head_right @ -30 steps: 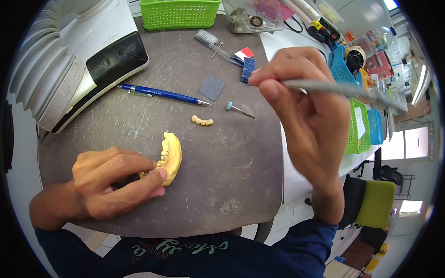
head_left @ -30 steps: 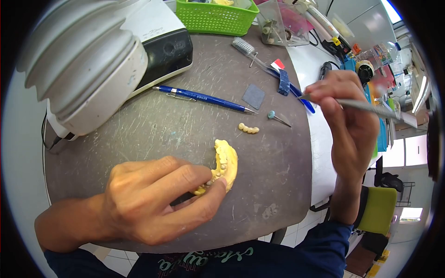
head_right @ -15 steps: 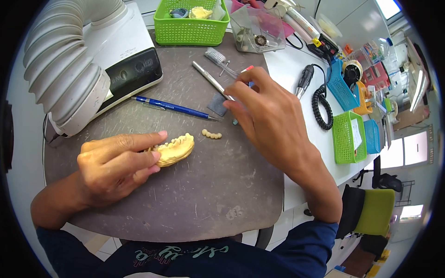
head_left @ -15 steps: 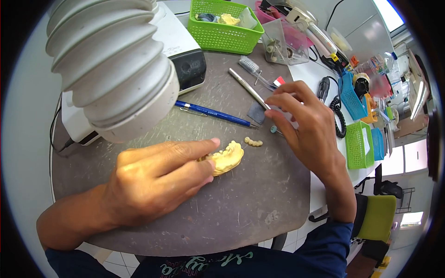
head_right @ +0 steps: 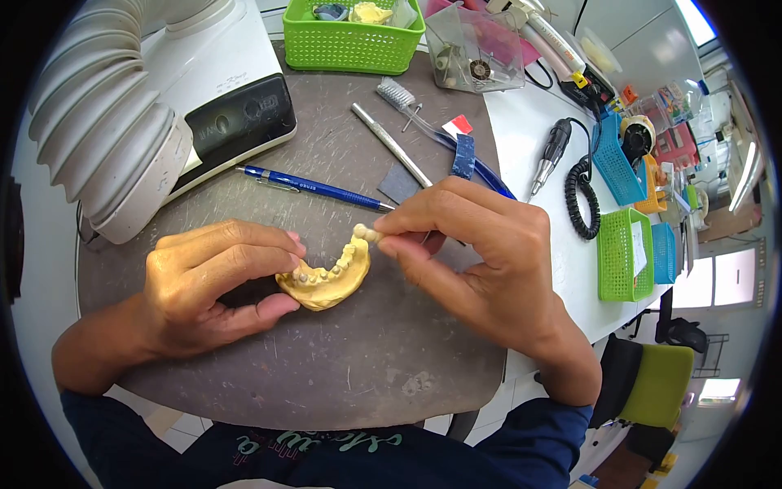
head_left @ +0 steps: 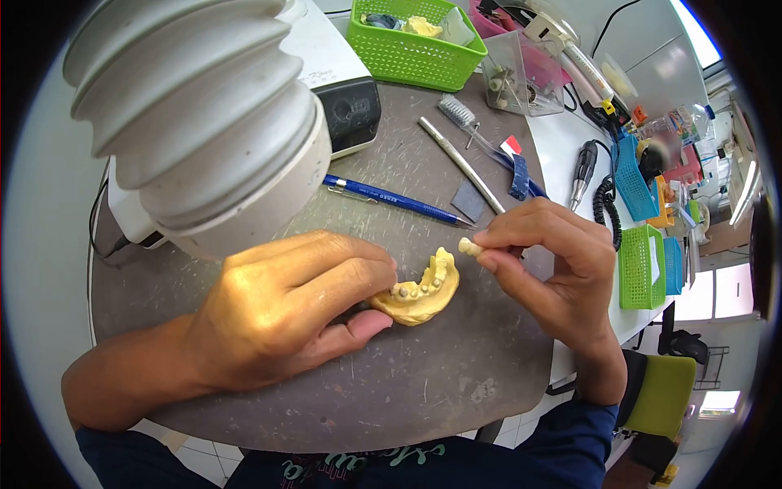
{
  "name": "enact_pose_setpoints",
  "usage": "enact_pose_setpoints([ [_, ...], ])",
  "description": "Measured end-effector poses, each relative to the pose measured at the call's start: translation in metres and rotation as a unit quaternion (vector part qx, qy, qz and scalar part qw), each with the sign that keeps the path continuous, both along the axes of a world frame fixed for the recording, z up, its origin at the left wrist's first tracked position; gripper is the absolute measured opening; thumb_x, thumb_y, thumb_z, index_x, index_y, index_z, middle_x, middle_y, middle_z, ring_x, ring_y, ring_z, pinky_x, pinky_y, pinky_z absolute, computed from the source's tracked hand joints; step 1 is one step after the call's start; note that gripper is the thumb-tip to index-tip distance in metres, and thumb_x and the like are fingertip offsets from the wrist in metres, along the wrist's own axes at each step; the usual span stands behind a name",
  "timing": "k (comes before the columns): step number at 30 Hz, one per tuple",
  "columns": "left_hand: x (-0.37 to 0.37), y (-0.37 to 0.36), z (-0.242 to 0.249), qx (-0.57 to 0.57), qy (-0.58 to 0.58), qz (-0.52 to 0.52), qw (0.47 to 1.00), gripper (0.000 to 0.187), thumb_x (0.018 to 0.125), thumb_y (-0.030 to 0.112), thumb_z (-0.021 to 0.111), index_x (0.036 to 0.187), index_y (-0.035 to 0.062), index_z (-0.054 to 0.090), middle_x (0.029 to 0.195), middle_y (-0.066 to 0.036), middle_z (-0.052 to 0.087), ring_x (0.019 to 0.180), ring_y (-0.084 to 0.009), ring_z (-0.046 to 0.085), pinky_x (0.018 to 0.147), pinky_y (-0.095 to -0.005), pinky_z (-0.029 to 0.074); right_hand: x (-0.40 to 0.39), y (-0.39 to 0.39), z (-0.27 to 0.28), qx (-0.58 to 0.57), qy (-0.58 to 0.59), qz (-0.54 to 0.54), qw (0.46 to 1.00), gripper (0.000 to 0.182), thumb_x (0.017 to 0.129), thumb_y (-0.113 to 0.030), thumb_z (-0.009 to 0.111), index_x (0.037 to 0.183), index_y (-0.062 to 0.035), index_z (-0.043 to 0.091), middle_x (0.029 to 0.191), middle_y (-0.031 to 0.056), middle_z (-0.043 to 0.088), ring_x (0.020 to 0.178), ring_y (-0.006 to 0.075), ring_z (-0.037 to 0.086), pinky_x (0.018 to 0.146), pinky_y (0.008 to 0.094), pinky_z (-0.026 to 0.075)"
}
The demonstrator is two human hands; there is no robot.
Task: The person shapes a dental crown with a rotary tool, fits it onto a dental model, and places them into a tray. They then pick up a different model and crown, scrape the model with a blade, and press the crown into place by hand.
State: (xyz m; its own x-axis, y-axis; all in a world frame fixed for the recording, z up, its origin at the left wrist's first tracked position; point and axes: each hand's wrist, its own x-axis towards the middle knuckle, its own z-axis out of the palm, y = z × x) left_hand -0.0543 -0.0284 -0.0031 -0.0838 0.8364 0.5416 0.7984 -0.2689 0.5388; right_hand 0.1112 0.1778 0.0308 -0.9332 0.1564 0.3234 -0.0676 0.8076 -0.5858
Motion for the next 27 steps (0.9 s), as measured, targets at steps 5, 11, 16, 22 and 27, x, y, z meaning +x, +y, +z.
enact_pose_setpoints([
  [5, -0.001, 0.002, -0.002, 0.004, 0.015, -0.021, 1.000, 0.023, 0.068, -0.007, 0.078, 0.087, -0.0010, 0.067, 0.088, -0.012, 0.071, 0.086, -0.0271, 0.074, 0.072, -0.0327, 0.061, -0.007, -0.014, 0.009, -0.018, 0.024, 0.070, 0.997, 0.014, 0.080, 0.002, 0.075, 0.093, 0.0003, 0.073, 0.085, 0.0092, 0.070, 0.072, 0.0167, 0.069, 0.063, 0.0265, 0.055],
  [11, 0.003, -0.002, 0.001, 0.001, 0.045, -0.027, 0.999, 0.031, 0.068, 0.009, 0.085, 0.091, 0.0000, 0.067, 0.094, -0.013, 0.069, 0.086, -0.0264, 0.072, 0.071, -0.0326, 0.061, -0.005, -0.013, 0.003, -0.004, 0.025, 0.095, 0.995, 0.017, 0.074, 0.002, 0.079, 0.090, 0.0004, 0.072, 0.086, 0.0122, 0.072, 0.078, 0.0222, 0.071, 0.069, 0.0294, 0.056],
  [16, 0.004, 0.001, -0.002, -0.005, 0.071, -0.027, 0.997, 0.036, 0.067, 0.015, 0.086, 0.092, 0.0001, 0.065, 0.096, -0.013, 0.068, 0.084, -0.0255, 0.071, 0.069, -0.0331, 0.060, -0.006, -0.010, -0.002, 0.054, 0.045, 0.138, 0.988, 0.020, 0.071, -0.001, 0.081, 0.089, -0.0017, 0.073, 0.085, 0.0099, 0.071, 0.078, 0.0226, 0.069, 0.069, 0.0305, 0.056],
  [22, 0.006, 0.000, -0.001, -0.005, 0.079, -0.022, 0.997, 0.034, 0.068, 0.012, 0.085, 0.093, 0.0001, 0.065, 0.096, -0.014, 0.068, 0.082, -0.0260, 0.070, 0.069, -0.0332, 0.059, -0.009, -0.009, -0.005, 0.069, 0.046, 0.155, 0.984, 0.021, 0.068, -0.004, 0.081, 0.088, -0.0035, 0.073, 0.085, 0.0079, 0.070, 0.080, 0.0241, 0.068, 0.072, 0.0336, 0.056],
  [27, 0.006, 0.000, -0.001, 0.001, 0.078, -0.025, 0.997, 0.036, 0.067, 0.010, 0.086, 0.095, -0.0001, 0.065, 0.096, -0.014, 0.068, 0.082, -0.0266, 0.070, 0.069, -0.0330, 0.059, -0.010, -0.006, -0.010, 0.063, 0.054, 0.166, 0.983, 0.019, 0.072, -0.005, 0.080, 0.090, -0.0064, 0.072, 0.089, 0.0063, 0.067, 0.076, 0.0225, 0.066, 0.062, 0.0329, 0.053],
])
